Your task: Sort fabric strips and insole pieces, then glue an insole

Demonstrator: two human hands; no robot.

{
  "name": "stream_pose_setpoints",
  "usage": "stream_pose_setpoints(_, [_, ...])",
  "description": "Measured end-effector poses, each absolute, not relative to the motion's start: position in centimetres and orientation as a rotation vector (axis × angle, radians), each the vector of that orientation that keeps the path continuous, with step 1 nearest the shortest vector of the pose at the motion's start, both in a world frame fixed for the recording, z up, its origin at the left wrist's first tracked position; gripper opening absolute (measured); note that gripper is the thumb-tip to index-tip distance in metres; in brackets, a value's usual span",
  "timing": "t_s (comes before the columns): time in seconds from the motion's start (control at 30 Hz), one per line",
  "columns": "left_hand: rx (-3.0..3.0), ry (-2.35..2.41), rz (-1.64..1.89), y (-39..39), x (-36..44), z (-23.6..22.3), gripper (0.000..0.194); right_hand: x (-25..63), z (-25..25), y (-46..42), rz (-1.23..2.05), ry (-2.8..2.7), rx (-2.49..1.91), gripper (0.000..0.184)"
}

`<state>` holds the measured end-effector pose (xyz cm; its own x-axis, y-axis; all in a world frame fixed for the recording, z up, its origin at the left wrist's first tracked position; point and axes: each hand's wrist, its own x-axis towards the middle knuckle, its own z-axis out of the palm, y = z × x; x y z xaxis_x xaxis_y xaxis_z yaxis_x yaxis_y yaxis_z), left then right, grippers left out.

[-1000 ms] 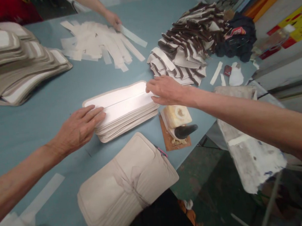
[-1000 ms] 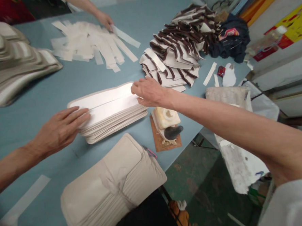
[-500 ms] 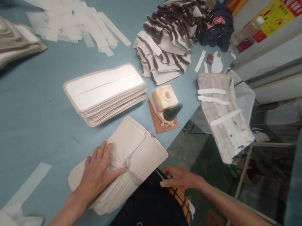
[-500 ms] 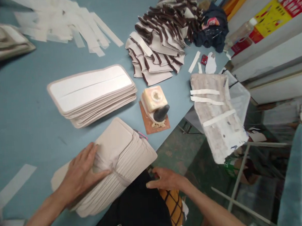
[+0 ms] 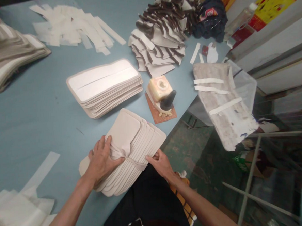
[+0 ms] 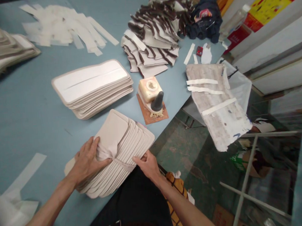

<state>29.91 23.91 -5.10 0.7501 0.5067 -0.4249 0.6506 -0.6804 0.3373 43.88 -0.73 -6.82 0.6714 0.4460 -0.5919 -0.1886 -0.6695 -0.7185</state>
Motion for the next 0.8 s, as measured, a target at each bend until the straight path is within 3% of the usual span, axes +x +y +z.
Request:
stream_pose_setpoints(0.27, [2.286, 0.896, -0.2, 23.4, 26.5, -5.0, 0.101, 41.4, -5.5, 4.4, 0.795, -0.089, -1.707, 0.058])
stream_pose_setpoints(0.37, [2.093, 0.86, -0.212, 24.7, 25.9, -3.9, 0.099, 41.4, -4.1, 6.2, 0.939, -0.181, -1.666, 0.06])
stream_pose_setpoints(0.6, [1.689, 0.73, -0.225, 29.0, 25.5, 0.9, 0.056, 43.0, -2.0, 12.0, 1.314, -0.578, -1.792, 0.043])
stream_pose_setpoints(0.8, [1.948, 0.729, -0.198, 28.5, 26.3, 3.6, 0.056, 45.4, -0.1, 13.9, 1.487, -0.993, -1.703, 0.043])
